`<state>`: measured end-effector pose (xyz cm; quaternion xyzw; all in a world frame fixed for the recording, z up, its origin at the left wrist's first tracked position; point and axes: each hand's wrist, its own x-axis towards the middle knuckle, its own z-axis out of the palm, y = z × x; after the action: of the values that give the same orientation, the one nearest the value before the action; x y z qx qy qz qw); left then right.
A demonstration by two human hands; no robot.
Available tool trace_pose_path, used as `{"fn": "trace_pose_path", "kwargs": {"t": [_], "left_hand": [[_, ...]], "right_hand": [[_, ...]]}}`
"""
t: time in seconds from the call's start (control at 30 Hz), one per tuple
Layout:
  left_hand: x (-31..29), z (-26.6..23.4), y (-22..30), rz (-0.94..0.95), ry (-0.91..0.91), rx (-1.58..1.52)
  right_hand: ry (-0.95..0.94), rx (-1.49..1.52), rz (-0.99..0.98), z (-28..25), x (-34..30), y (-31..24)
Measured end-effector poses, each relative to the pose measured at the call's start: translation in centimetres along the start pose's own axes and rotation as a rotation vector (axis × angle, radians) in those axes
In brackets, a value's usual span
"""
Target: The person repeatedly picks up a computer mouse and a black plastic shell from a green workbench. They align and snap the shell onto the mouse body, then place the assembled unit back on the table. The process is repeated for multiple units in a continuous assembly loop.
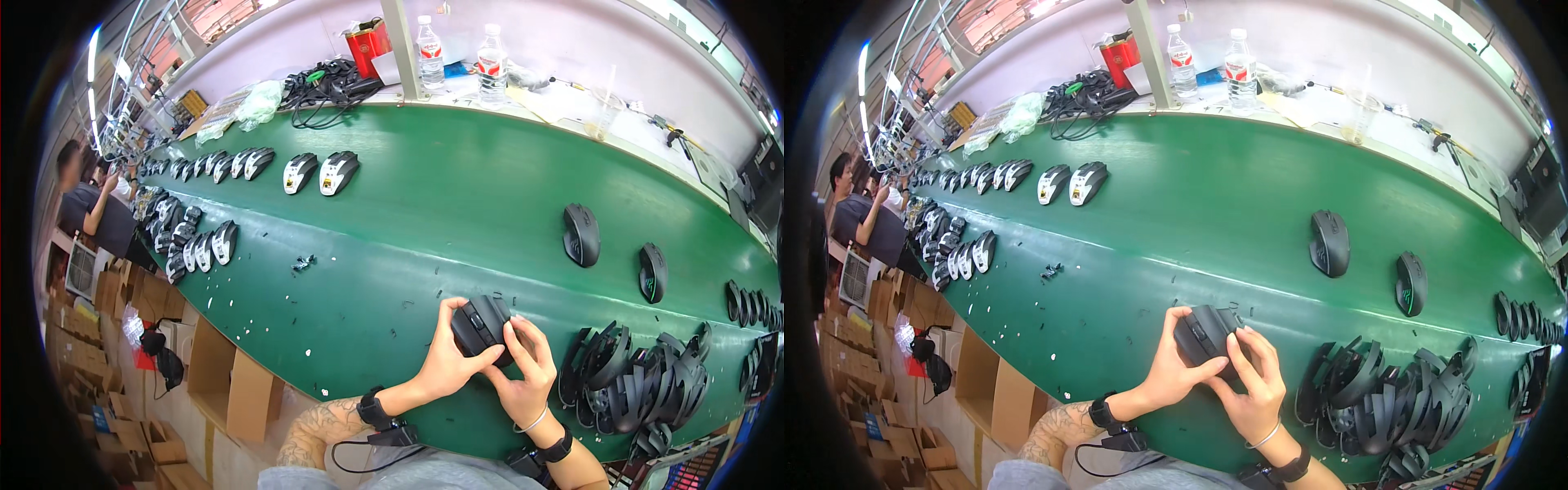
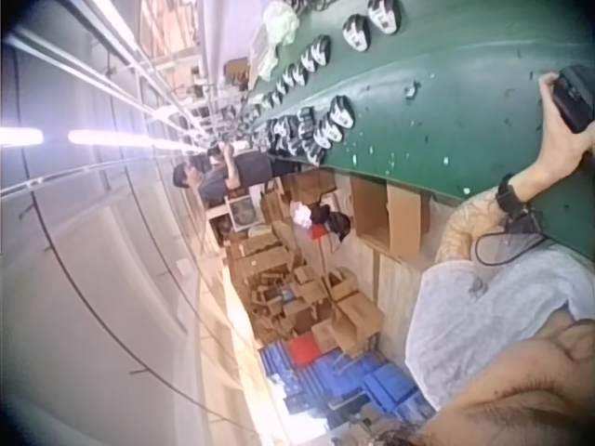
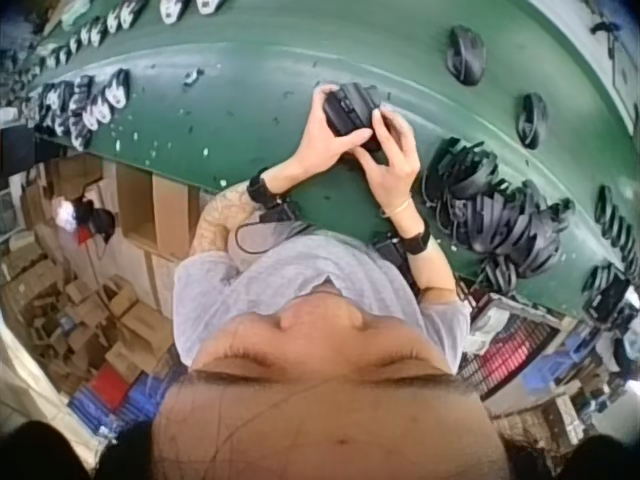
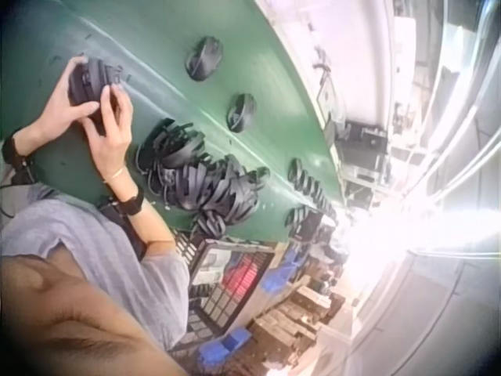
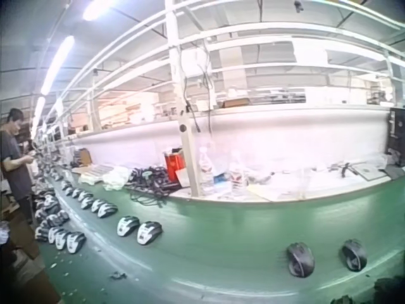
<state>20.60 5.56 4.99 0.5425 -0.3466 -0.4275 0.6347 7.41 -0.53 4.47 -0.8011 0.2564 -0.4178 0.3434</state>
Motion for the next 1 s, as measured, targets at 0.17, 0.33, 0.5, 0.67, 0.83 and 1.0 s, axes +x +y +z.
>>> {"fn": "trace_pose_path", "kwargs": {"t": [0.17,0.33,0.5,0.67,0.83,1.0], "left_hand": [[0.1,-0.4,0.4,-0.012,0.077,-0.148],[1.2,-1.5,1.0,-0.021,0.077,-0.483],[1.6,-2.0,0.5,-0.080,0.019,-0.529],[1.7,-1.9,0.2,-0.131,0.011,-0.527],[1.9,-2.3,-0.1,-0.139,-0.017,-0.516],[2.1,-2.4,-0.3,-0.126,-0.020,-0.540]], "right_hand": [[-0.057,-0.154,0.007,-0.5,0.7,-1.0],[-0.151,0.657,0.587,0.0,-0.4,2.0],[-0.132,0.861,0.687,0.7,-0.9,2.5],[-0.060,0.890,0.695,0.7,0.0,1.3],[-0.036,0.874,0.688,1.2,-0.5,2.0],[0.027,0.859,0.675,1.7,-0.6,2.1]]}}
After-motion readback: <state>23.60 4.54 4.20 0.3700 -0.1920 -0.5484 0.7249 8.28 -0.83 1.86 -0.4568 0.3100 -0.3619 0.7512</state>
